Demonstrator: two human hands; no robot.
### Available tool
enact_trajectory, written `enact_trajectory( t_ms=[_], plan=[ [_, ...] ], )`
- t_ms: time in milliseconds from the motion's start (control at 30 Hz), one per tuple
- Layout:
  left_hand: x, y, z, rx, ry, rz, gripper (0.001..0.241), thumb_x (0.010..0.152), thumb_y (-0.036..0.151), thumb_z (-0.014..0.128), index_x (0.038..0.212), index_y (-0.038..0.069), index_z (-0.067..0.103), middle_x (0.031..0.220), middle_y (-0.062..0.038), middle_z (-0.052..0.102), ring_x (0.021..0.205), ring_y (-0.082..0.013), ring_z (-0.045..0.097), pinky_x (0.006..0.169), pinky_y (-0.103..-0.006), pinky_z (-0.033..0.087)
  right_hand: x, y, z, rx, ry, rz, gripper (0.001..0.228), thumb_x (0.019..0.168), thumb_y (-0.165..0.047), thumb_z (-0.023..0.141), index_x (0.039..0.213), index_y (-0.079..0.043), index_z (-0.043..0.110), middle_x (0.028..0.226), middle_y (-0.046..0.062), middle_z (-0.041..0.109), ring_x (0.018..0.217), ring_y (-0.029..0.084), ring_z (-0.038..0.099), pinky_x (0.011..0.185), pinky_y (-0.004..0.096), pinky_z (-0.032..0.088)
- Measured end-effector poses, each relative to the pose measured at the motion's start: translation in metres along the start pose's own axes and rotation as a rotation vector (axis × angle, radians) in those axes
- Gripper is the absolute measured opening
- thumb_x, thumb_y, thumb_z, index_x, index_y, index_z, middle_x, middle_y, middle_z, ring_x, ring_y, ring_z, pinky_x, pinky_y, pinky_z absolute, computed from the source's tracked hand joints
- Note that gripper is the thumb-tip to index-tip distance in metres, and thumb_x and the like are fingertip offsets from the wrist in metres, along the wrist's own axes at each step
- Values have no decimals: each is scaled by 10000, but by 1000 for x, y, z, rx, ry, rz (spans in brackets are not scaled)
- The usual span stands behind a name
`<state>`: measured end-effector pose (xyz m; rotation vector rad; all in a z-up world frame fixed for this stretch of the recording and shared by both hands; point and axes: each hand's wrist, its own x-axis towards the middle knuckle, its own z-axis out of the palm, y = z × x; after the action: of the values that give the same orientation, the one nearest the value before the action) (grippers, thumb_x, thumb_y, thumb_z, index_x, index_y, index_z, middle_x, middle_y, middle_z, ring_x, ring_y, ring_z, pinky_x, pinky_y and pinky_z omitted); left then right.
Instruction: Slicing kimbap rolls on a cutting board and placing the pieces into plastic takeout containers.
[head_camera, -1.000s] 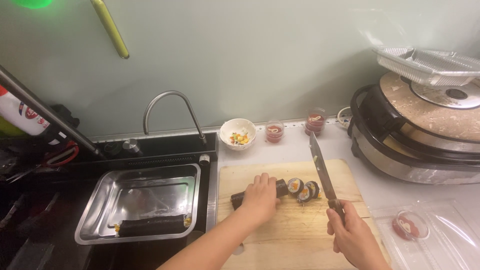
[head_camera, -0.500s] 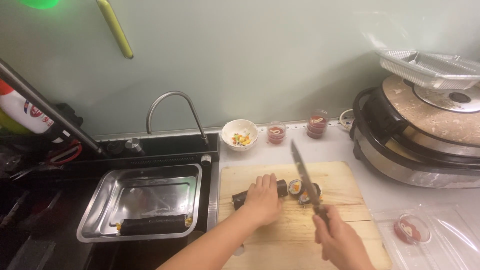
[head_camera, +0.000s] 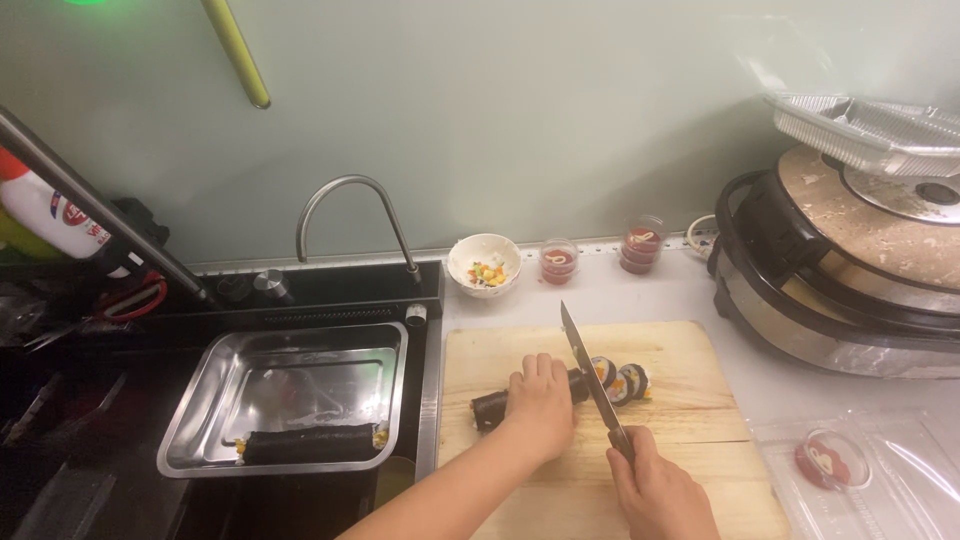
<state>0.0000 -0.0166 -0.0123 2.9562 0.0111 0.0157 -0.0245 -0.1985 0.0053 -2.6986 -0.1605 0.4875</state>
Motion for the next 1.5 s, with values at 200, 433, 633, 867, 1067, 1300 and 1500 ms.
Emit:
enact_trajectory(
  t_ms=[200, 433, 633, 867, 1067, 1300, 1500],
  plan=[
    [13, -17, 22, 41, 164, 59, 372, 844, 106, 678, 1176, -17, 563, 1221, -189, 502, 1168, -336, 470, 948, -416, 441, -5, -3, -6, 26, 16, -2, 345, 998, -447, 458, 1239, -207, 517, 906, 98, 795, 940, 309, 759, 843, 458, 560],
    [-4, 5, -14, -37, 128, 5, 867, 799, 296, 766, 1446, -142, 392, 1244, -223, 483, 1144, -374, 447, 979, -511, 331, 0, 6, 4, 26, 82, -63, 358, 978, -440, 477, 1242, -201, 513, 882, 105, 790, 902, 330, 753, 810, 479, 562],
    [2, 4, 13, -37, 62, -61, 497, 879, 255, 728, 1230, -51, 551, 1236, -181, 500, 1180, -334, 458, 1001, -466, 373, 3, 8, 18, -91, 114, -129, 370, 972, -448, 491, 1236, -190, 513, 798, 113, 785, 828, 333, 761, 777, 481, 576],
    [1, 12, 0, 141, -83, -66, 557, 920, 284, 702, 1276, -95, 504, 1219, -187, 465, 1117, -310, 453, 921, -435, 395, -4, 3, 25, -175, 123, -83, 348, 971, -441, 505, 1206, -192, 564, 794, 112, 779, 814, 314, 766, 780, 466, 593],
    [1, 11, 8, 92, -12, -79, 521, 907, 322, 704, 1262, -19, 534, 1222, -149, 470, 1150, -303, 439, 946, -456, 381, -9, 3, 32, -226, 127, -59, 311, 975, -439, 511, 1127, -175, 572, 756, 108, 767, 780, 300, 770, 736, 464, 601],
    [2, 7, 14, 101, 23, -65, 550, 889, 356, 724, 1262, -12, 556, 1216, -129, 484, 1147, -300, 448, 924, -464, 395, -2, 3, 48, -203, 146, -92, 287, 972, -407, 533, 1044, -131, 559, 712, 138, 754, 727, 336, 765, 685, 483, 601],
    [3, 4, 19, 152, 48, -30, 531, 848, 318, 743, 1260, 29, 571, 1228, -105, 495, 1144, -289, 467, 905, -470, 414, 18, -24, 32, -149, 149, -130, 306, 973, -384, 508, 1014, -83, 546, 722, 175, 739, 692, 370, 742, 666, 498, 586]
  ],
)
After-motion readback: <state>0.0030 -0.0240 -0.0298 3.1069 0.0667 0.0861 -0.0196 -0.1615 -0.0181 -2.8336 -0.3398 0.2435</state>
